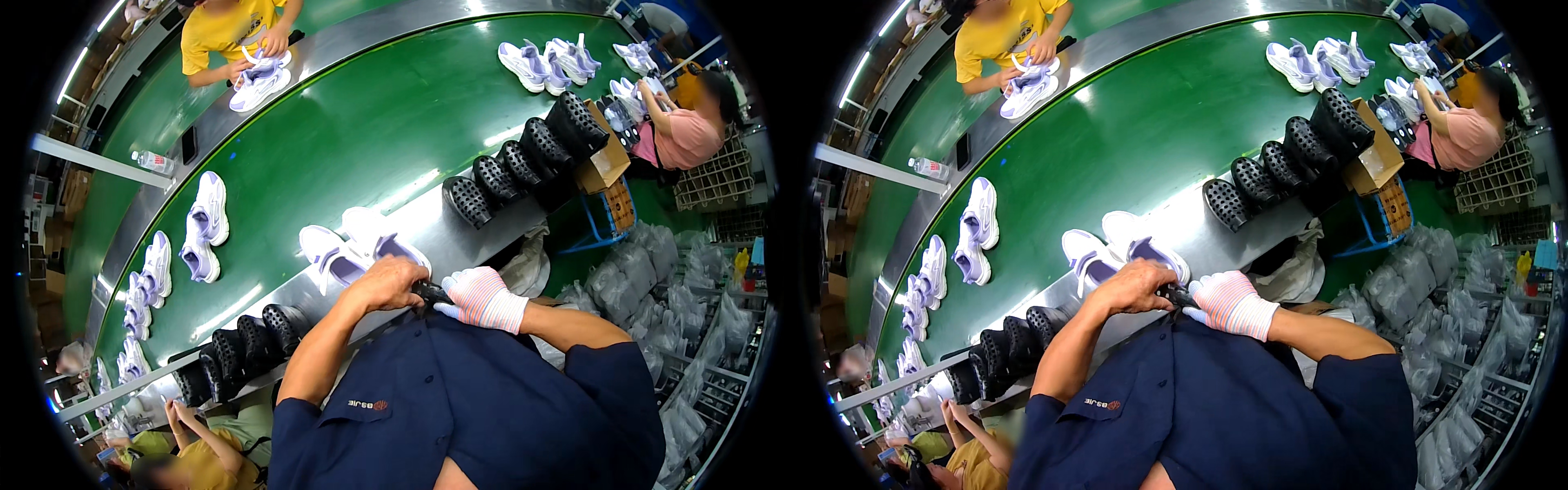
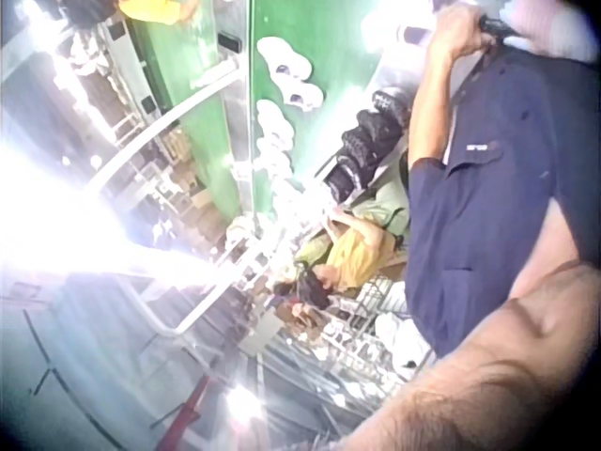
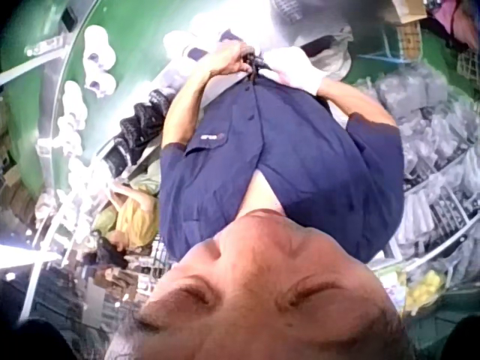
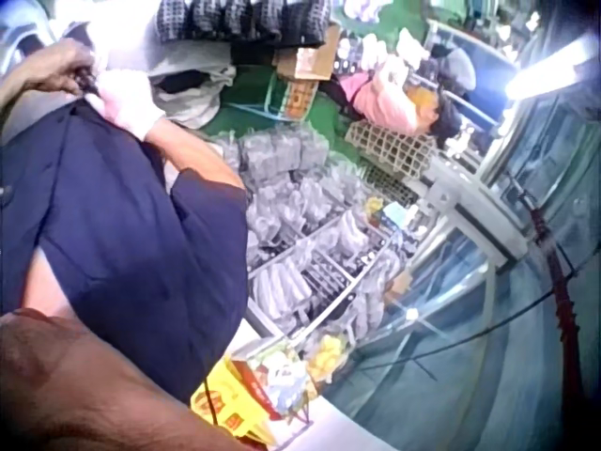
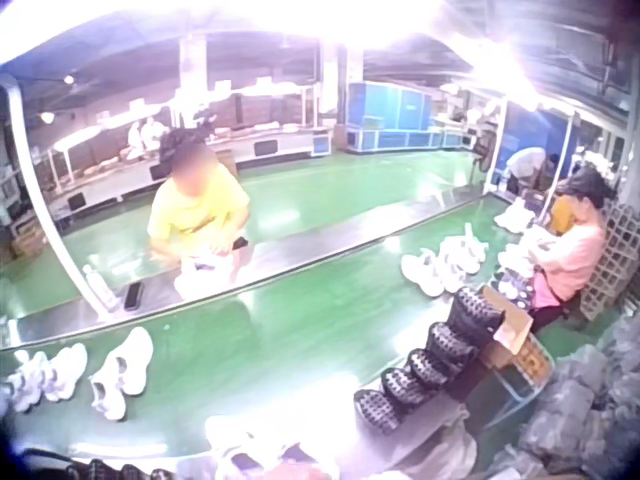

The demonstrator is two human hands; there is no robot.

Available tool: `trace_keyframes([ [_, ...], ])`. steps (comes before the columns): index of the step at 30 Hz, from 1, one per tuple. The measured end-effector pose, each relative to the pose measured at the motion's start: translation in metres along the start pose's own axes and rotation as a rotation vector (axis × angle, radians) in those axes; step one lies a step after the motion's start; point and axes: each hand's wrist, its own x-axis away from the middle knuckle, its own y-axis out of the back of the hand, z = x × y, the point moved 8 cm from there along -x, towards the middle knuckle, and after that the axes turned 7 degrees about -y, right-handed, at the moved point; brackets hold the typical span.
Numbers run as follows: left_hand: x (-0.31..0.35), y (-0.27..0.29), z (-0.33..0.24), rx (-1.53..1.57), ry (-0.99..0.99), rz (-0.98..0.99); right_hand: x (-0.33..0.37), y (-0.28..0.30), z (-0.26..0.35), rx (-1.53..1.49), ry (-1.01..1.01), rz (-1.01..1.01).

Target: The person puts on a glove, inserts plastic shoe trees into shoes by hand, and places the shoes onto the conveyor belt.

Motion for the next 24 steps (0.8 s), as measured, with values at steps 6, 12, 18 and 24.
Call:
trace_keyframes([
  [6, 0.037, 0.067, 0.012, -0.357, 0.337, -0.799, -0.021, -0.017, -0.021, -0.171, -0.245, 0.153],
  [12, 0.026, 0.017, 0.116, -0.212, 0.576, -0.469, -0.044, -0.01, -0.035, -0.082, -0.339, 0.326],
  [18, 0.016, 0.02, 0.107, -0.151, 0.312, -0.529, -0.05, -0.001, -0.053, -0.102, -0.405, 0.471],
  [24, 0.01, -0.006, 0.117, 0.218, 0.318, -0.474, -0.06, -0.019, -0.055, -0.126, -0.463, 0.403],
])
